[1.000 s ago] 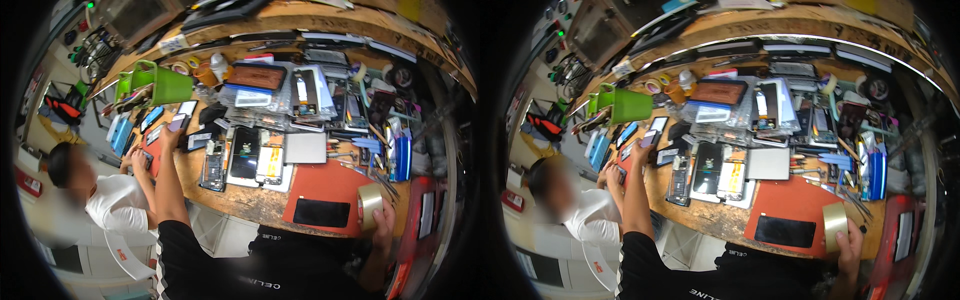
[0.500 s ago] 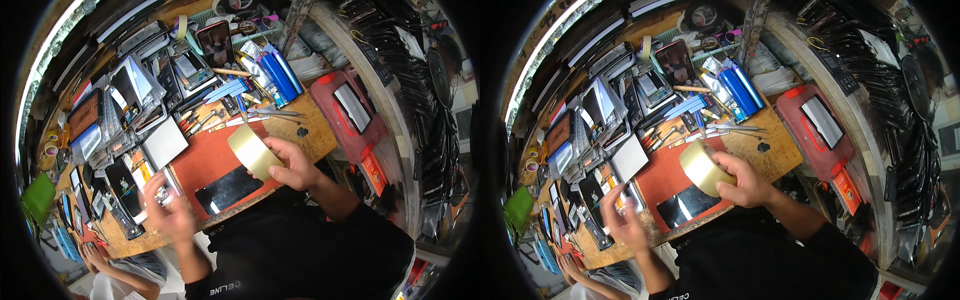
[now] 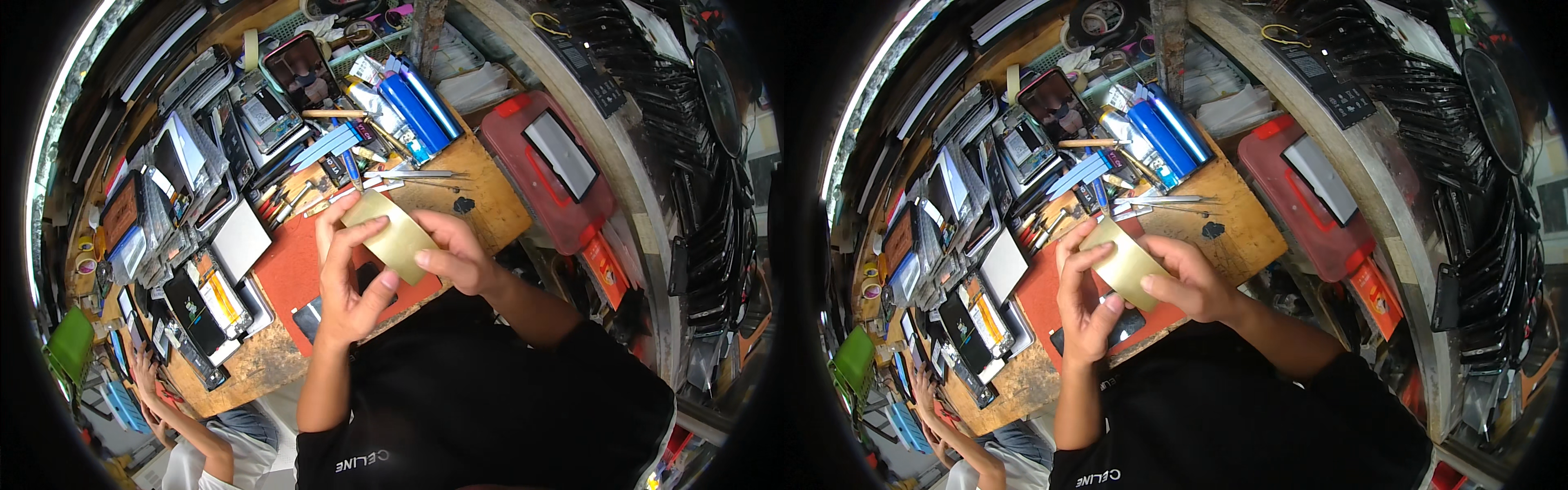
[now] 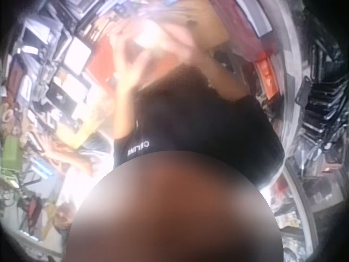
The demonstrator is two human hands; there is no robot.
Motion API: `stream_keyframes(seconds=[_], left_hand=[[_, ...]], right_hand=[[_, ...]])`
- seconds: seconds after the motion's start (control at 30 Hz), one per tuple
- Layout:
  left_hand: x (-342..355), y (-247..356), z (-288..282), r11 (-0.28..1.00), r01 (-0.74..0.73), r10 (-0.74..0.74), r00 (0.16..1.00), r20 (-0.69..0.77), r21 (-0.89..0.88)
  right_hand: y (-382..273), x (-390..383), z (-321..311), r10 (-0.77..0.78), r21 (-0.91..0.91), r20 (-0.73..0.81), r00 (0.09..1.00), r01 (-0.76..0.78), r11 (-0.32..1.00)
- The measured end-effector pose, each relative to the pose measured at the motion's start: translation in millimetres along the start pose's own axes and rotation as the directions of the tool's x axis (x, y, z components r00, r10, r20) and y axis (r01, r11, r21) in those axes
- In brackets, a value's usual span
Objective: The person disassembles a smartphone, removes the back cover and battery, and then reassembles it. They use a metal prying tool to open the device and apply adhesive tape to secure components. The workspace is cluttered with multiple phones and tools.
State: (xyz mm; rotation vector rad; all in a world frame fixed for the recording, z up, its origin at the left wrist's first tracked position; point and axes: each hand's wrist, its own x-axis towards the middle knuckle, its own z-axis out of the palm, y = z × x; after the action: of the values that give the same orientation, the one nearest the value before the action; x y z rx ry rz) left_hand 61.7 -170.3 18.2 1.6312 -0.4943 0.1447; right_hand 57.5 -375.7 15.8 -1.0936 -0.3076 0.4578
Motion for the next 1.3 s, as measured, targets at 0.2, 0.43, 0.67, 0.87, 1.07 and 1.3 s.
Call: stream_keyframes(seconds=[0.2,0.43,0.67,0.87,1.07,1.3], left_hand=[[1,-4,-1,0.984,0.118,-0.114,0.993,-0.041,0.134],[3,2,-6,0.961,0.26,-0.253,0.964,-0.082,0.094],[-1,17,-2,0.933,-0.013,0.014,1.0,-0.001,0.359],[-14,16,5,0.817,-0.204,0.225,0.974,0.029,0.539],[-18,27,1,0.812,-0.14,0.242,0.964,-0.108,0.566],[-11,23,1,0.927,0.365,-0.362,0.931,0.047,-0.088]], right_hand=[[16,4,-1,-0.041,-0.018,0.015,0.999,0.041,0.999],[30,8,-7,-0.146,-0.267,0.065,0.987,0.158,0.951],[16,6,-2,0.002,0.04,0.074,0.997,-0.005,0.999],[19,6,7,-0.038,-0.006,-0.012,0.999,0.038,0.999],[21,4,6,-0.032,-0.106,0.021,0.999,0.034,0.994],[13,-1,11,-0.195,-0.168,0.05,0.98,0.2,0.965]])
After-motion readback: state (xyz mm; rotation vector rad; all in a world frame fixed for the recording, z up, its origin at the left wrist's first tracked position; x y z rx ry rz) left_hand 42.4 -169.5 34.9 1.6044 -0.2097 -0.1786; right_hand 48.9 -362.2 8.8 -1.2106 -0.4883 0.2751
